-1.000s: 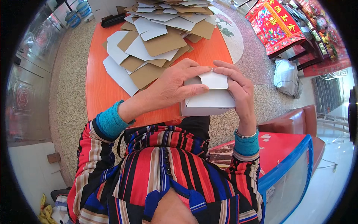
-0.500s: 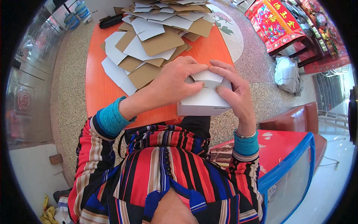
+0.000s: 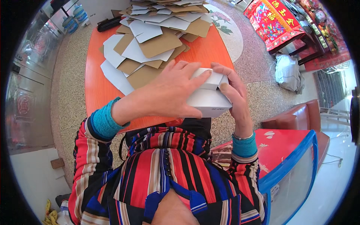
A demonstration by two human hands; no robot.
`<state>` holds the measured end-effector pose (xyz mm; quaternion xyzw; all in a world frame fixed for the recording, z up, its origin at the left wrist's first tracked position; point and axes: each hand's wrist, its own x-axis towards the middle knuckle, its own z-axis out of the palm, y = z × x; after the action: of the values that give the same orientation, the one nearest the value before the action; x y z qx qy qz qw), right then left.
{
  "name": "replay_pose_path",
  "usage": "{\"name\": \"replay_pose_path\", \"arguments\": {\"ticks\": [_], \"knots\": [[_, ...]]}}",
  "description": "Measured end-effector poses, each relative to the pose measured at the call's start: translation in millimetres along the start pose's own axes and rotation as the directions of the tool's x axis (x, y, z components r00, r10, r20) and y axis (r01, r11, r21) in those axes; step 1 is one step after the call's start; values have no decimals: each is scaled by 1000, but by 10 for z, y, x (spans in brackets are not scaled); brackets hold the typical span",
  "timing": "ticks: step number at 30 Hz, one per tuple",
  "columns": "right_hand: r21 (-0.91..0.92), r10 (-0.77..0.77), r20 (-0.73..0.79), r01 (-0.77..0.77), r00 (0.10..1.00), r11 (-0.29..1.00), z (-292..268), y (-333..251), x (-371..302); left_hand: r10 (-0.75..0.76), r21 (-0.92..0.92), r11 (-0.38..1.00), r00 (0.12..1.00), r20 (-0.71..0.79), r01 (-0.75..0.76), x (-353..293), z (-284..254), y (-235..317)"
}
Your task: The person assembles cardboard boxes by folding flat cardboard blanks by hand.
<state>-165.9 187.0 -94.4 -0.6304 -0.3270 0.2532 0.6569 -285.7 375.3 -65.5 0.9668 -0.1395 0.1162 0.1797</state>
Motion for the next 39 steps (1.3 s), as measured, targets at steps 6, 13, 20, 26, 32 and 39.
{"name": "replay_pose_path", "arguments": {"ticks": [6,13,20,26,32,39], "knots": [[18,-158,64,157,985,987,-22,252,-138,-4,-11,1000,1000,-15,4,-44,70,-13],[-107,7,36,-3,999,994,32,210,-154,-70,-281,956,995,68,86,-79,142,-130],[-154,-98,78,109,992,982,-39,-3,-247,-67,-388,921,972,-225,-27,-133,-30,42],[-565,-307,165,346,937,750,-15,-117,-166,40,-157,984,965,-258,-83,-96,37,-17],[-525,-285,120,304,951,795,-62,327,46,29,-53,998,963,-267,-45,78,310,-200],[-429,-84,37,91,996,899,-103,624,-82,-3,-78,997,968,-252,-17,132,300,-245]]}}
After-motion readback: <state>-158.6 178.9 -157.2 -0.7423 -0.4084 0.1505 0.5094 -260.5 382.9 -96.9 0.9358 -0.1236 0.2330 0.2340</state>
